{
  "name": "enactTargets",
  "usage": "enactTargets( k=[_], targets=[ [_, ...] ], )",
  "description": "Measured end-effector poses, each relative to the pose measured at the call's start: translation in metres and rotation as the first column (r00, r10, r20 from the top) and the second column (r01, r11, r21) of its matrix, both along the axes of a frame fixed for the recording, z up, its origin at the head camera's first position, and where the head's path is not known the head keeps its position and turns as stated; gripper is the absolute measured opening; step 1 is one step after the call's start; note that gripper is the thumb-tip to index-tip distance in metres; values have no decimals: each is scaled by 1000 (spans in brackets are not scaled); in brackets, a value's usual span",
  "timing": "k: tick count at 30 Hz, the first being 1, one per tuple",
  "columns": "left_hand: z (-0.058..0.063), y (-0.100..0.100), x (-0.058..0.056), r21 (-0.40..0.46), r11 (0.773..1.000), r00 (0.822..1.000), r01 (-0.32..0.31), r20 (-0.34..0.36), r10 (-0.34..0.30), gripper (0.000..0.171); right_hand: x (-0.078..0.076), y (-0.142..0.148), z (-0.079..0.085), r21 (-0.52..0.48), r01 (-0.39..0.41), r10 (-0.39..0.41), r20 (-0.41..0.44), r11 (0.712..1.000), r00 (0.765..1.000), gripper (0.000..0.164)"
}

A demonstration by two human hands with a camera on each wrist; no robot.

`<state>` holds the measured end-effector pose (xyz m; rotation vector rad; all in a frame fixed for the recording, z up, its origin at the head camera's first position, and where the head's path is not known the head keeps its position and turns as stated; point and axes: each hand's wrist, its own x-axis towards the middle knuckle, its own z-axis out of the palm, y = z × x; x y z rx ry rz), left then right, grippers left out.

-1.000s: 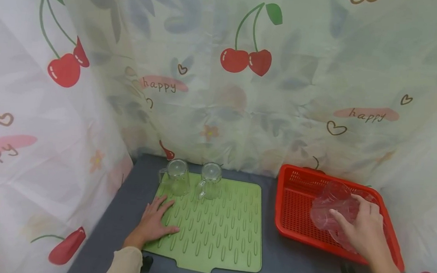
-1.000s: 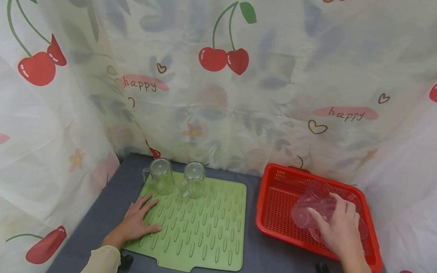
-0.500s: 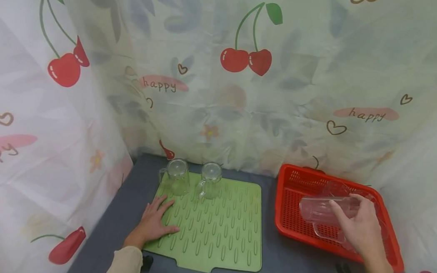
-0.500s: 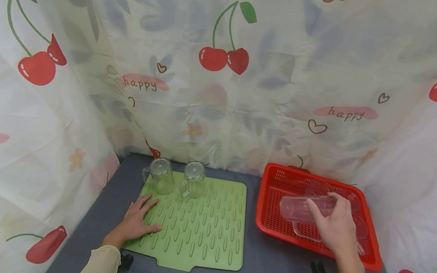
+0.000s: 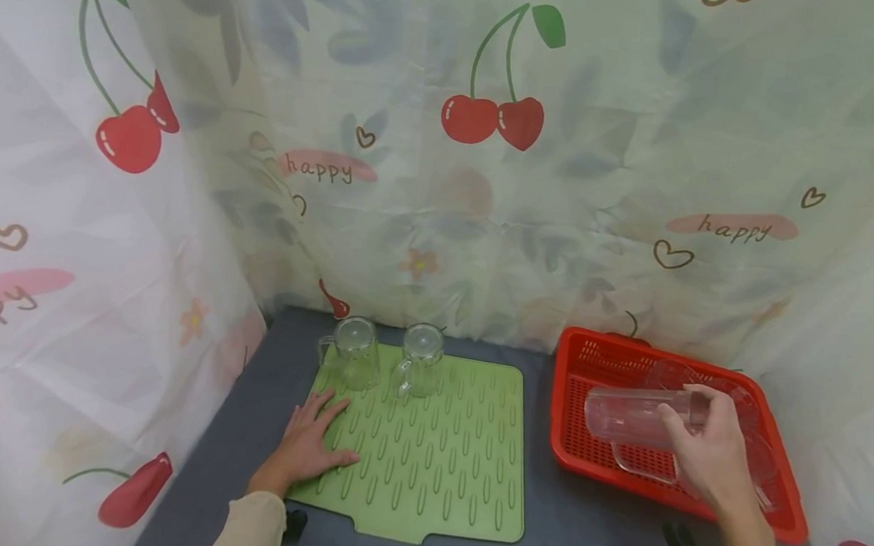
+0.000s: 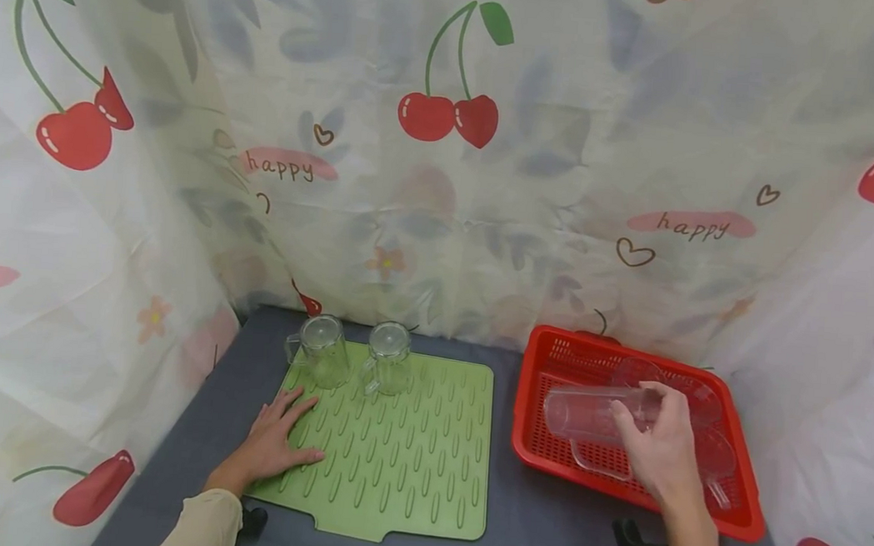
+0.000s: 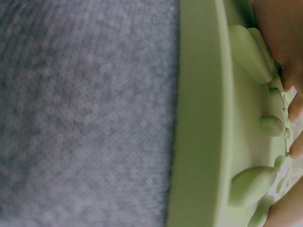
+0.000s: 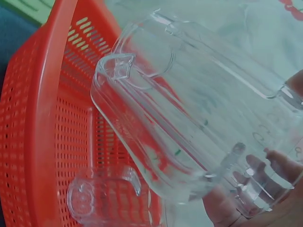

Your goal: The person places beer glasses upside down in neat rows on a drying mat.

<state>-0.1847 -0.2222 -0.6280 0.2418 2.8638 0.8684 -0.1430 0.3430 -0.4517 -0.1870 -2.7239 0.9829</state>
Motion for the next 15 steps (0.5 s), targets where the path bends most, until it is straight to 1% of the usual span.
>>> enactTargets(
  k=[2, 8, 13, 15],
  targets=[
    [-1, 0, 0, 4, 1000, 1000, 1, 0, -1, 103, -1, -1, 0, -10, -5, 5, 0, 1000, 1000, 65],
    [-6, -2, -1, -6, 1000, 1000, 4, 3, -4, 103, -5, -8, 0, -42, -20, 19, -40, 999, 999, 68],
    [-5, -2, -2, -14, 1000, 1000, 8, -4, -8, 103, -6, -12, -1, -24, -9, 7, -75, 1000, 997, 66],
    [-5, -2, -2, -19, 1000, 1000, 7, -6, -7, 103, -6, -14, -1, -32, -10, 7, -80, 999, 997, 64]
  ],
)
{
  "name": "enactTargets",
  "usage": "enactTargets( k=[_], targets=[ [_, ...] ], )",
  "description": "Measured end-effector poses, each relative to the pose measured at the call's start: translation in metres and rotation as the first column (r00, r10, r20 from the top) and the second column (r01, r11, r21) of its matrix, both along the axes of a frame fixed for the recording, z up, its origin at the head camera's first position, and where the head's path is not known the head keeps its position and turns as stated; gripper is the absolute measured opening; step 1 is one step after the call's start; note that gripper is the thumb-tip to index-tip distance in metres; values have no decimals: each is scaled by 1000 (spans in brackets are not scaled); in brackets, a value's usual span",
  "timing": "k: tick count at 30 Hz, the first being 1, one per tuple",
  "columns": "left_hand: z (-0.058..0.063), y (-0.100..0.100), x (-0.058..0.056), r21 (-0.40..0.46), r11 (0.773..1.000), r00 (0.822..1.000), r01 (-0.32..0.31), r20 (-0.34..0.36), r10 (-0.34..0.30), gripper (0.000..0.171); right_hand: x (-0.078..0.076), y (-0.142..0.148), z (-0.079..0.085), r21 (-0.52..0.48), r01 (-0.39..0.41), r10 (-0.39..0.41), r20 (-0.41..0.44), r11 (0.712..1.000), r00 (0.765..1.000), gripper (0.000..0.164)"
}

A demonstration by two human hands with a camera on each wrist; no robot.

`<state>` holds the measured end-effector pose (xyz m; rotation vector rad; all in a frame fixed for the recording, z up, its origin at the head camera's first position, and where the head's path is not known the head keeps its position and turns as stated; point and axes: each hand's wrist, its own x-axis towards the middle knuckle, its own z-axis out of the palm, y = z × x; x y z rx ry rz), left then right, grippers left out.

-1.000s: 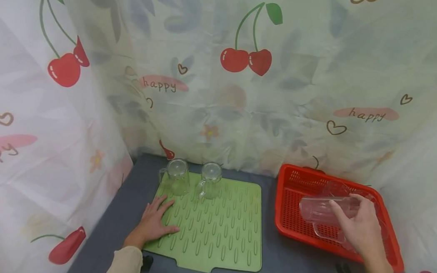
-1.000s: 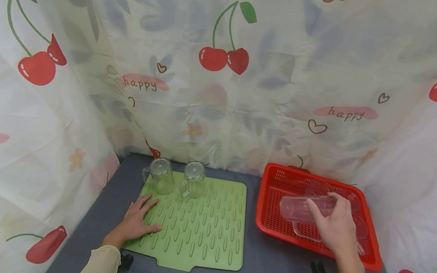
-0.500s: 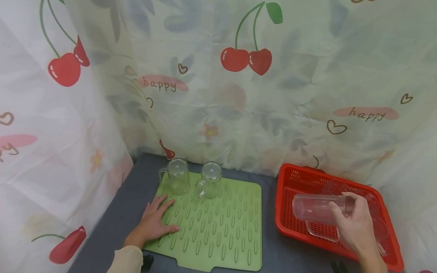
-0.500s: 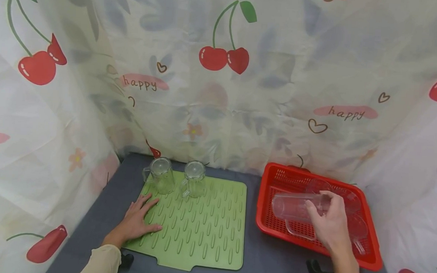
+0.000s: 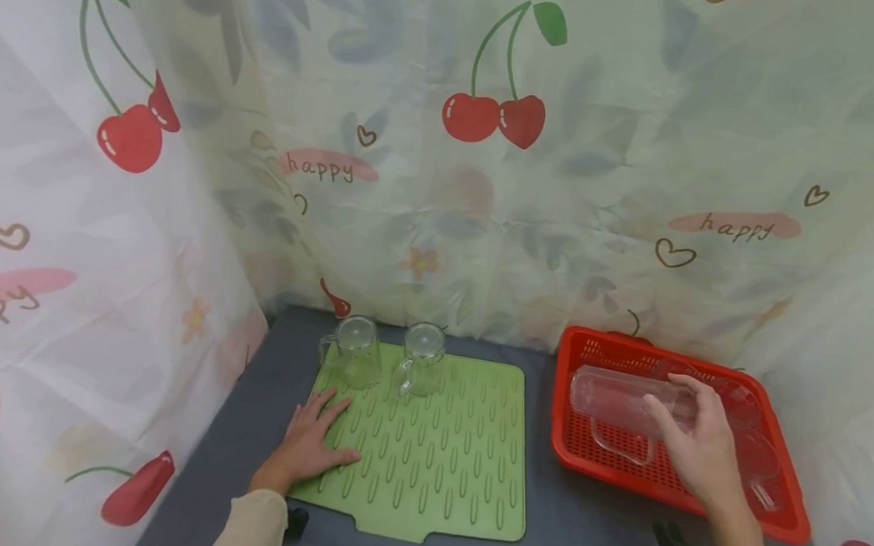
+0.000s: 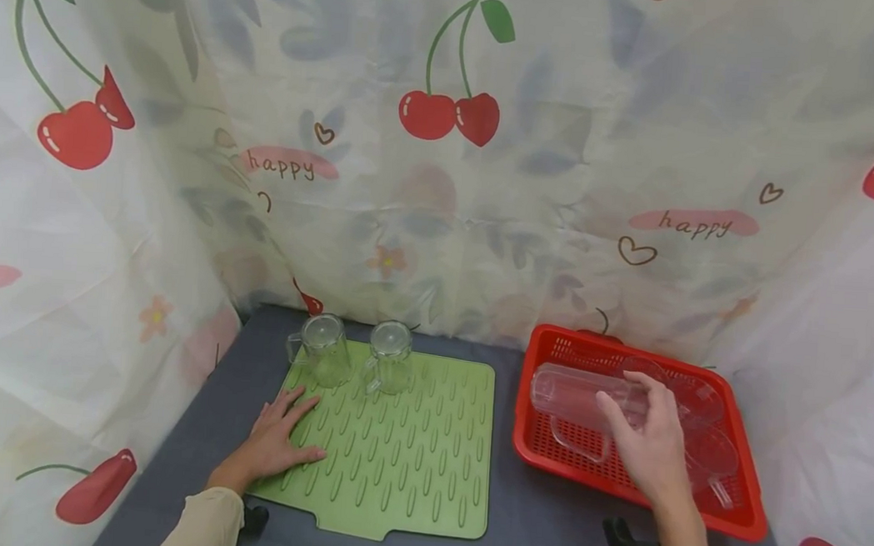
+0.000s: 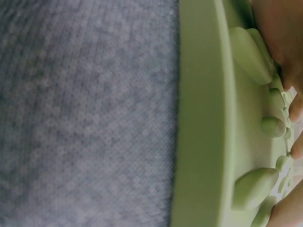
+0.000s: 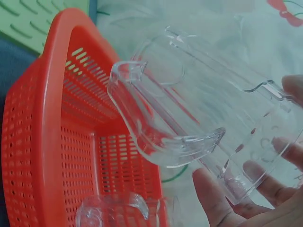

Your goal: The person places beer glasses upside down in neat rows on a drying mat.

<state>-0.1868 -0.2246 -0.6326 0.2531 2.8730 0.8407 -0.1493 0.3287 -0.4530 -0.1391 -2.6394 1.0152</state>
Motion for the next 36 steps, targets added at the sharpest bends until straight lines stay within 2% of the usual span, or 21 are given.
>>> enactTargets(
  k=[11, 20, 28, 32, 36],
  targets=[
    [-1, 4, 3, 1, 1000, 993, 16, -114, -15, 98, 3, -16, -1, -144, -1, 13, 83, 990, 996, 68],
    [7, 6, 4, -9, 1000, 998, 13, -59, -13, 99, 3, -30, -10, -195, -35, 53, 90, 980, 995, 67],
    [9, 6, 5, -7, 1000, 997, 23, -68, -24, 97, 3, -43, -10, -269, -8, 51, 152, 963, 987, 70],
    [9, 6, 3, -41, 999, 1000, 20, -14, -20, 99, 4, -49, -9, -275, 12, 35, 165, 962, 986, 70],
    [7, 6, 2, -78, 997, 999, 15, 40, -12, 101, 5, -55, -10, -274, -14, 60, 160, 962, 985, 69]
  ],
)
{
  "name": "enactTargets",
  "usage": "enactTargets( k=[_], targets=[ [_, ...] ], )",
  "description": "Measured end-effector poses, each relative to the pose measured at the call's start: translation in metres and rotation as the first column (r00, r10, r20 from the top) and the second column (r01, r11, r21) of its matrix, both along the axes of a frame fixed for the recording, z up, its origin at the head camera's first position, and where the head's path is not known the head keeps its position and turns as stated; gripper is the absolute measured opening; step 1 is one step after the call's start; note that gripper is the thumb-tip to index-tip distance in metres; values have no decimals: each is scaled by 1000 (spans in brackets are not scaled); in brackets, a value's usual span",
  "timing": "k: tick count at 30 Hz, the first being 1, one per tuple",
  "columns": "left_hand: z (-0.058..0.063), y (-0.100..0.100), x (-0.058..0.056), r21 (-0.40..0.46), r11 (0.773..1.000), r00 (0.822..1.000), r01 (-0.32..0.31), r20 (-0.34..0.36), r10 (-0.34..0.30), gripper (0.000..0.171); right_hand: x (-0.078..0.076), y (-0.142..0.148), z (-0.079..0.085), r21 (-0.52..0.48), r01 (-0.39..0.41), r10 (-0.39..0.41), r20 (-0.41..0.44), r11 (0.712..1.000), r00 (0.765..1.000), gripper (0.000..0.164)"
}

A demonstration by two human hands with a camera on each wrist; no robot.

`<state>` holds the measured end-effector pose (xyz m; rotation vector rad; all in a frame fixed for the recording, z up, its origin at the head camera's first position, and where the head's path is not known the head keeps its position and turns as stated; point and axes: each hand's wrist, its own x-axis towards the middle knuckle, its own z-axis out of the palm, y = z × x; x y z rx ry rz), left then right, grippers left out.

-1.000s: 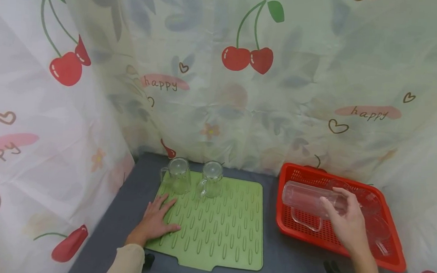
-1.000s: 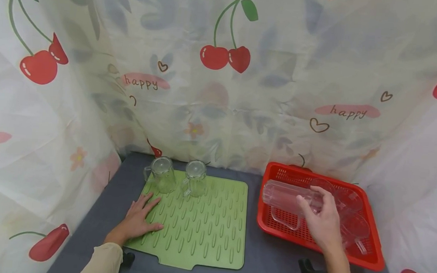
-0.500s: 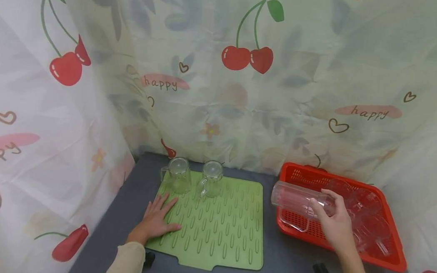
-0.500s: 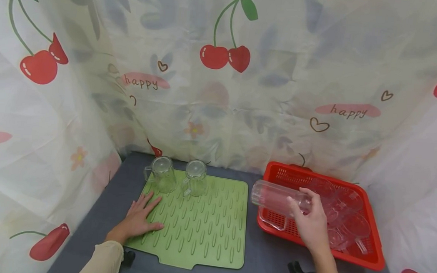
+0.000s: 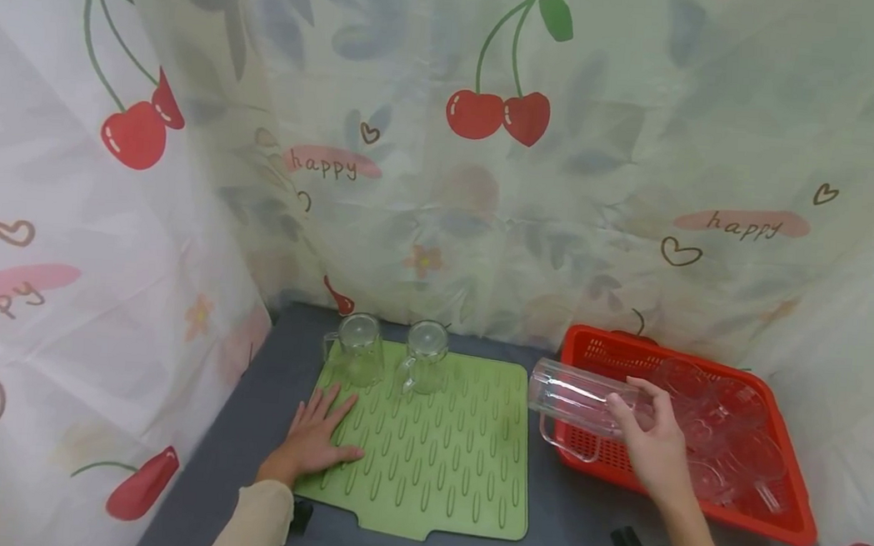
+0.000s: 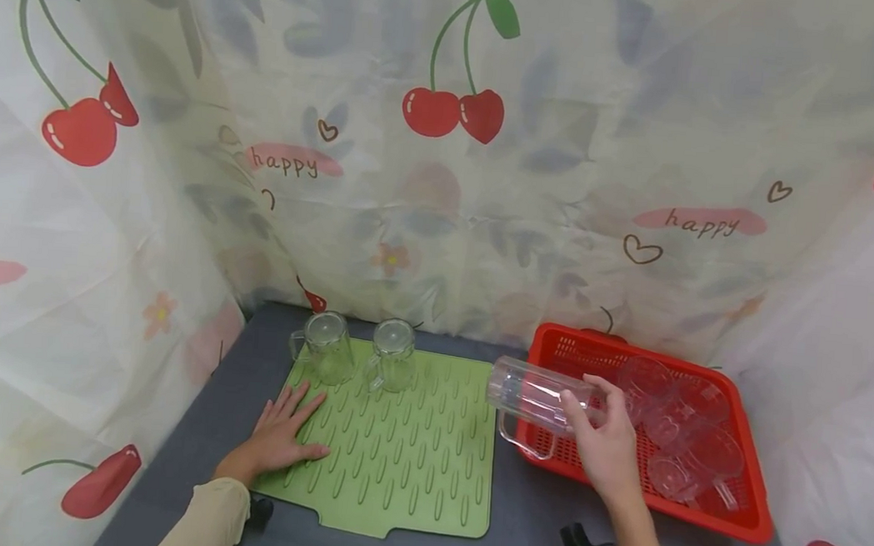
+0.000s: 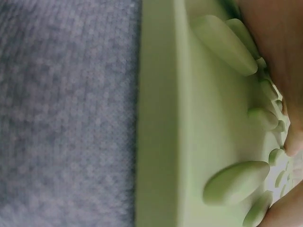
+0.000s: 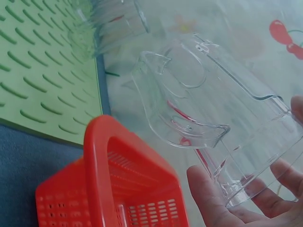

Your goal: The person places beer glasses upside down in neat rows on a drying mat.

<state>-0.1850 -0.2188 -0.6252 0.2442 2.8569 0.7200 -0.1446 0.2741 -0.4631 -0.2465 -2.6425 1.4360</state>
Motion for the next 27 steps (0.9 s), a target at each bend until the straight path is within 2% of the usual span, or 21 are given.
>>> enactTargets(
  k=[3, 7, 11, 15, 22, 27],
  targets=[
    [3, 2, 0, -3, 1000, 1000, -7, 12, 7, 101, 0, -2, -3, -6, -26, 26, -9, 1000, 1000, 67],
    [0, 2, 1, 15, 1000, 1000, -4, -3, 4, 103, -1, -7, -8, -20, -32, 32, 1, 999, 999, 66],
    [-12, 1, 0, 15, 1000, 1000, -2, -31, 2, 105, -2, -13, -11, -54, -35, 37, 40, 998, 999, 70],
    [-15, 1, -1, -11, 1000, 1000, -5, -31, 5, 106, -3, -21, -12, -83, -48, 53, 57, 995, 997, 69],
    [-2, 3, 3, 35, 999, 999, 4, -34, -3, 103, -6, -33, -16, -149, -92, 98, 33, 985, 995, 63],
    [3, 5, 4, -19, 1000, 999, -14, -36, 14, 101, -11, -42, -20, -242, -103, 115, 36, 965, 993, 61]
  ],
)
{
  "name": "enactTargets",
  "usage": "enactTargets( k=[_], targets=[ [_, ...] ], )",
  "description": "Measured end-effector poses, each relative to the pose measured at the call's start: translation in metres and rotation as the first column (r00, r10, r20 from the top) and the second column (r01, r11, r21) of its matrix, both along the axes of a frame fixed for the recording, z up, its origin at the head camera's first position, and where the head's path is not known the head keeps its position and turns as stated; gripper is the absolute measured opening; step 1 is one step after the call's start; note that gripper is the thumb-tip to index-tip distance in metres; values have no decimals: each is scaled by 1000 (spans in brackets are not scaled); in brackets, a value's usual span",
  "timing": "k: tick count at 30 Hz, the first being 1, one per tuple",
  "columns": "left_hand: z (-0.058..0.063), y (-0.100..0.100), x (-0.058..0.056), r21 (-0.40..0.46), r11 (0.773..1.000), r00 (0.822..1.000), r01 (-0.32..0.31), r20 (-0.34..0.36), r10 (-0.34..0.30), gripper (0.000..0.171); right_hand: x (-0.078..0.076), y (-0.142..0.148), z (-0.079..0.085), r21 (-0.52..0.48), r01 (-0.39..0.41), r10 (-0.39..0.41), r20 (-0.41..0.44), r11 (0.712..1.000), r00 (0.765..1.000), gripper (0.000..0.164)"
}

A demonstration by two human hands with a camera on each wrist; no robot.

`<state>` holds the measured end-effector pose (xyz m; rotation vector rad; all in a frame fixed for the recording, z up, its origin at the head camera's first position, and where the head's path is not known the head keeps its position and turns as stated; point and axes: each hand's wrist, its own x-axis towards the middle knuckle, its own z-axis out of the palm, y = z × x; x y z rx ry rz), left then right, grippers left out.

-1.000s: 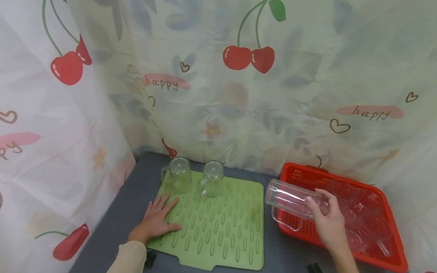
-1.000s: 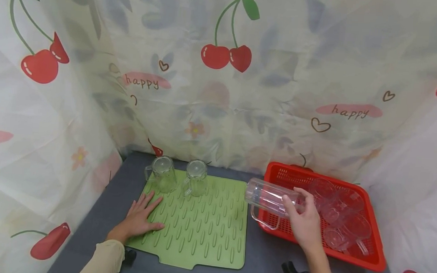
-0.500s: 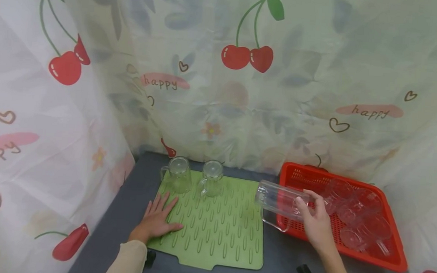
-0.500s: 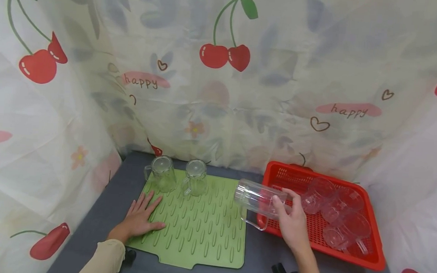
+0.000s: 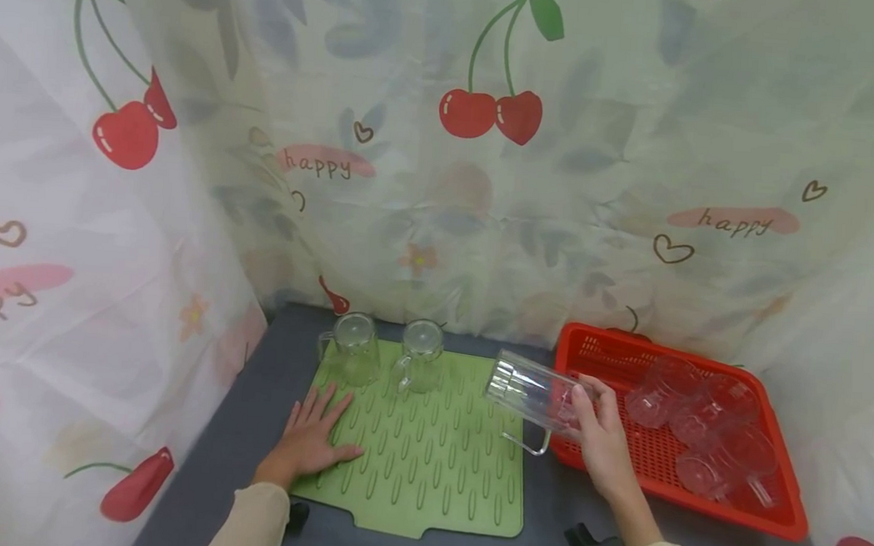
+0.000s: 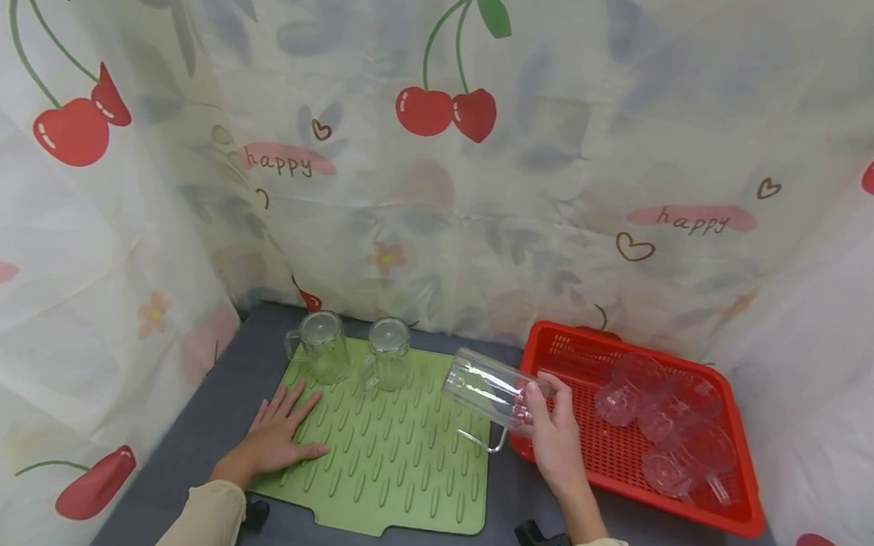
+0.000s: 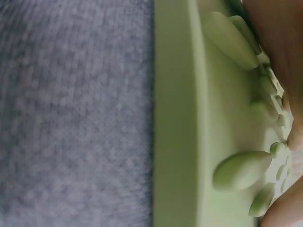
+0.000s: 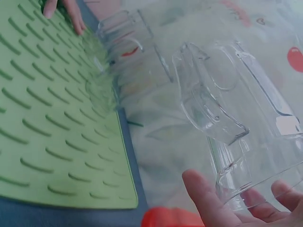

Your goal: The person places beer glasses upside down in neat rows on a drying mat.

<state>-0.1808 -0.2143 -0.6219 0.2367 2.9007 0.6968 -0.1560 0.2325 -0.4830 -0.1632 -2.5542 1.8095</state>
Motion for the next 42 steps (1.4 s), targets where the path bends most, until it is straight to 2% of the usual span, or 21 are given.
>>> enactTargets(
  k=[6, 11, 14, 17, 21, 28, 36, 42],
  targets=[
    [3, 1, 0, -2, 1000, 1000, -16, 8, 17, 99, -4, -11, -4, -127, -30, 32, 9, 991, 999, 61],
    [6, 4, -1, 2, 1000, 1000, -21, -2, 21, 99, -5, -20, -5, -235, -51, 52, -3, 971, 999, 60],
    [10, 7, -2, 9, 1000, 999, -16, -34, 16, 99, -7, -26, -5, -300, -61, 58, -18, 952, 998, 58],
    [16, 11, -3, 23, 1000, 998, -6, -61, 7, 97, -9, -31, -5, -335, -64, 60, -23, 940, 998, 57],
    [23, 18, -2, 16, 1000, 997, 20, -68, -19, 94, -11, -37, -5, -335, -69, 62, -31, 940, 998, 56],
    [47, 31, 4, 22, 997, 994, 79, -74, -78, 87, -13, -45, -8, -358, -74, 71, -19, 931, 997, 53],
    [72, 47, 5, 39, 991, 990, 127, -62, -125, 88, -16, -54, -16, -378, -70, 75, -2, 923, 997, 53],
    [94, 57, 8, 102, 983, 987, 151, -74, -143, 91, -19, -64, -19, -393, -68, 74, 0, 917, 997, 53]
  ],
)
